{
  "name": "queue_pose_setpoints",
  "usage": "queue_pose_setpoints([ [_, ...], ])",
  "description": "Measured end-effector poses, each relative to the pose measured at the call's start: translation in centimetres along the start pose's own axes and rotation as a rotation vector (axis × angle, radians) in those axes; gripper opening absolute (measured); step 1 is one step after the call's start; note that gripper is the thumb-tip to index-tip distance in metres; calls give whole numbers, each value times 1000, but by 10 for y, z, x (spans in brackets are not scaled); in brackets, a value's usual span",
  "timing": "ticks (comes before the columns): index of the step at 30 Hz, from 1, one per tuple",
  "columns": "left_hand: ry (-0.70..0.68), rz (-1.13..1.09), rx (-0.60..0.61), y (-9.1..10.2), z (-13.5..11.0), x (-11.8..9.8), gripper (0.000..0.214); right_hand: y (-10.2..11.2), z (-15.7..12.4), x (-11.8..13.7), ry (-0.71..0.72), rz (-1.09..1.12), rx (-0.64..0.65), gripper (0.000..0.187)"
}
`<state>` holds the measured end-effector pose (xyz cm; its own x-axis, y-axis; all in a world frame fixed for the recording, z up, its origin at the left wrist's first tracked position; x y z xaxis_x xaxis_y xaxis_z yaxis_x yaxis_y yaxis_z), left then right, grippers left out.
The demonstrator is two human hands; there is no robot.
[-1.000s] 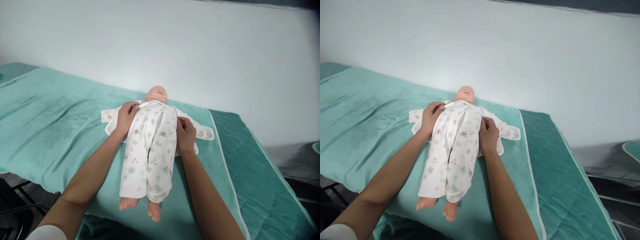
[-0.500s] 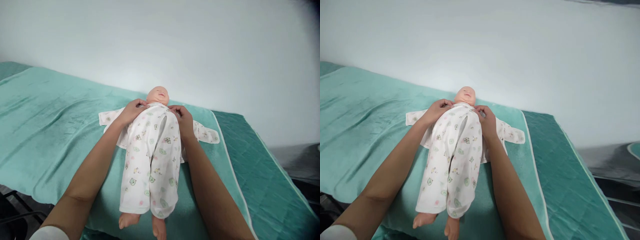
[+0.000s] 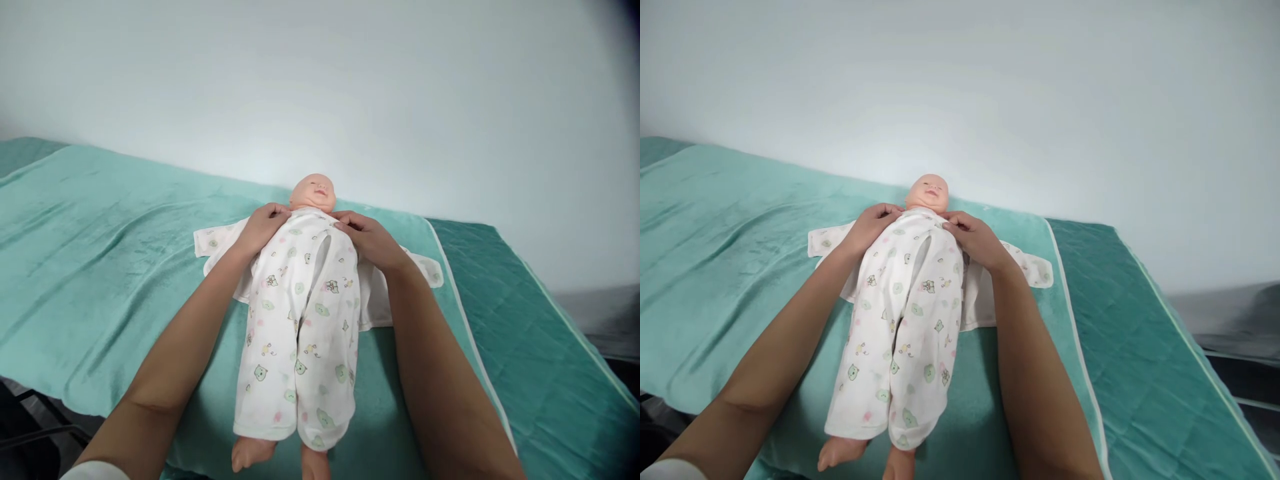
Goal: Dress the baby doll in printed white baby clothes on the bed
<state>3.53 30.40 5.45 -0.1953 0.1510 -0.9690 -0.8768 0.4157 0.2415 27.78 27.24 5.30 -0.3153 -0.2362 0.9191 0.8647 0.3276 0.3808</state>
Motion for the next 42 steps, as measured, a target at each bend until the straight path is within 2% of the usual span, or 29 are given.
queue_pose_setpoints([
  [4,68,10,51,2,-4,-6,28,0,11,-8,-54,-205,-257,24],
  [6,68,13,80,3,-6,-7,28,-3,15,-10,-56,-280,-331,22],
  [10,-20,-18,99,3,-4,-5,21,-8,16,-13,-37,-272,-325,23],
  [14,-1,-99,-87,5,1,4,16,-9,14,-13,-28,-248,-325,23],
  [16,12,-71,-161,5,3,8,16,-10,13,-12,-29,-238,-342,24],
  [21,-74,65,-173,3,10,15,5,-16,9,-11,34,-139,-397,19],
  [26,-189,226,-203,4,-3,23,23,-29,-14,-9,91,-97,-399,27],
  [30,-315,379,-255,1,-45,24,28,-54,-55,8,135,-114,-543,30],
  [33,-335,444,-330,-8,-97,20,26,-86,-103,35,234,-204,-579,28],
  [36,-293,439,-331,-26,-167,18,21,-126,-159,64,279,-300,-470,23],
  [38,-251,371,-287,-41,-217,20,17,-153,-193,77,267,-270,-297,21],
  [40,-213,329,-186,-56,-262,23,20,-176,-217,87,211,-295,-143,25],
  [42,-200,356,-117,-67,-293,26,25,-194,-231,94,144,-435,-54,32],
])
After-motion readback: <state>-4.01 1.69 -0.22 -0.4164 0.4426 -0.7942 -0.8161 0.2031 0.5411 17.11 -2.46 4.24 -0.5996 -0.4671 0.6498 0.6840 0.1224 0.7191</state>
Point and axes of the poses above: each hand's wrist, its own z-axis towards the middle knuckle, its own y-axis out of the back of the hand, x = y × z, the point moved 2 cm from there along z, towards the middle knuckle, and after that the axes turned 14 degrees about x, right-handed, at the moved point
